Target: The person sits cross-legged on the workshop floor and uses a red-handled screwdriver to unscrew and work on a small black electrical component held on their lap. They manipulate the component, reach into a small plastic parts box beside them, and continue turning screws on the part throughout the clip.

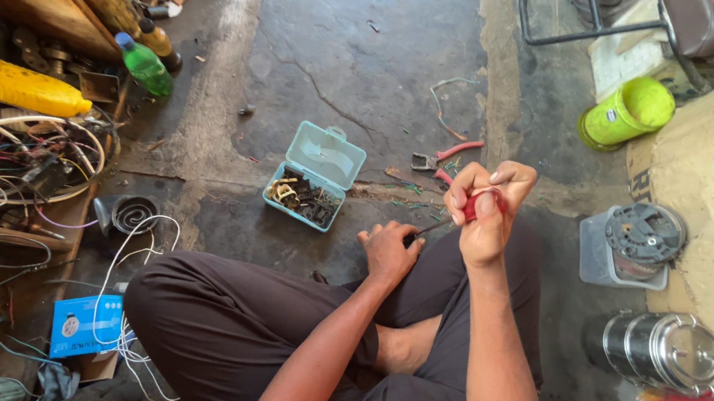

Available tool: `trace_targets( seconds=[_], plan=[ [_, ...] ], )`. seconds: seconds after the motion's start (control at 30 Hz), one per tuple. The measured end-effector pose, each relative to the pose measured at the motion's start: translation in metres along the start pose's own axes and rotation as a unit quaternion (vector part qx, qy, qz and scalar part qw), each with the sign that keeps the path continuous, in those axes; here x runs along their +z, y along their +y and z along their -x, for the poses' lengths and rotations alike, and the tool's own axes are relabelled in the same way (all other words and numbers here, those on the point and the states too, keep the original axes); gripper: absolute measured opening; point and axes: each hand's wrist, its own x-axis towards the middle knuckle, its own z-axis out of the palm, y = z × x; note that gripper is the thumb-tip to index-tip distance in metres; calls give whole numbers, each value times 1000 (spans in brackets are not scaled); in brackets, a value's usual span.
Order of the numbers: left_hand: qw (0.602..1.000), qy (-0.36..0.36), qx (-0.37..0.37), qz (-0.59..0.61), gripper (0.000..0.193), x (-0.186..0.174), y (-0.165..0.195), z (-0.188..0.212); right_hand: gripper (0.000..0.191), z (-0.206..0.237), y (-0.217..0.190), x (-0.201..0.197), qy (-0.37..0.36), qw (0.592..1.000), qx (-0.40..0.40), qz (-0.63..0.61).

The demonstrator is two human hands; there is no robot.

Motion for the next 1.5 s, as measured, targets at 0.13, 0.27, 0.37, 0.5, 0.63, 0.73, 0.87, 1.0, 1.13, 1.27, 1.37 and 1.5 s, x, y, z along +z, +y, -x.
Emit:
trace_targets(
  seconds=[0.13, 0.27, 0.37, 0.5, 0.63, 0.73, 0.87, 1.0, 1.13, 1.27, 1.37, 1.5],
  plan=[
    [1000, 9, 6, 12, 26, 0, 0, 0, 18, -4, -5, 4, 108, 976, -67, 178],
    [1000, 9, 8, 3, 26, -1, 1, 1, 21, -21, -13, -19, 106, 977, -10, 188],
    [1000, 5, 7, -4, 25, -2, 2, 2, 31, -31, -20, -43, -49, 982, 121, -137],
    [1000, 9, 6, -4, 25, -4, 2, 1, 22, -31, -12, -41, 9, 987, 79, -142],
    [1000, 10, 8, -2, 25, -2, 1, 0, 19, -26, -4, -26, 47, 999, 16, 19],
    [1000, 9, 10, 2, 25, -1, -1, 1, 29, -25, -4, -28, 22, 998, 40, 37],
    [1000, 11, 10, -1, 25, 1, -2, 0, 41, -32, 0, -35, -50, 978, 118, -162],
    [1000, 14, 13, -2, 26, 2, -2, -1, 29, -33, 7, -22, 19, 994, 48, -97],
    [1000, 9, 14, 0, 26, 3, -3, -1, 30, -33, -2, -10, 46, 995, 24, 79],
    [1000, 9, 11, 1, 26, 3, -2, -1, 39, -37, -9, -12, 9, 993, 94, 74],
    [1000, 5, 10, -2, 26, 2, -1, -1, 38, -39, -2, -10, -19, 994, 83, -64],
    [1000, 8, 11, -1, 26, 1, -1, -1, 24, -34, 6, -7, 23, 999, 30, -39]
  ],
)
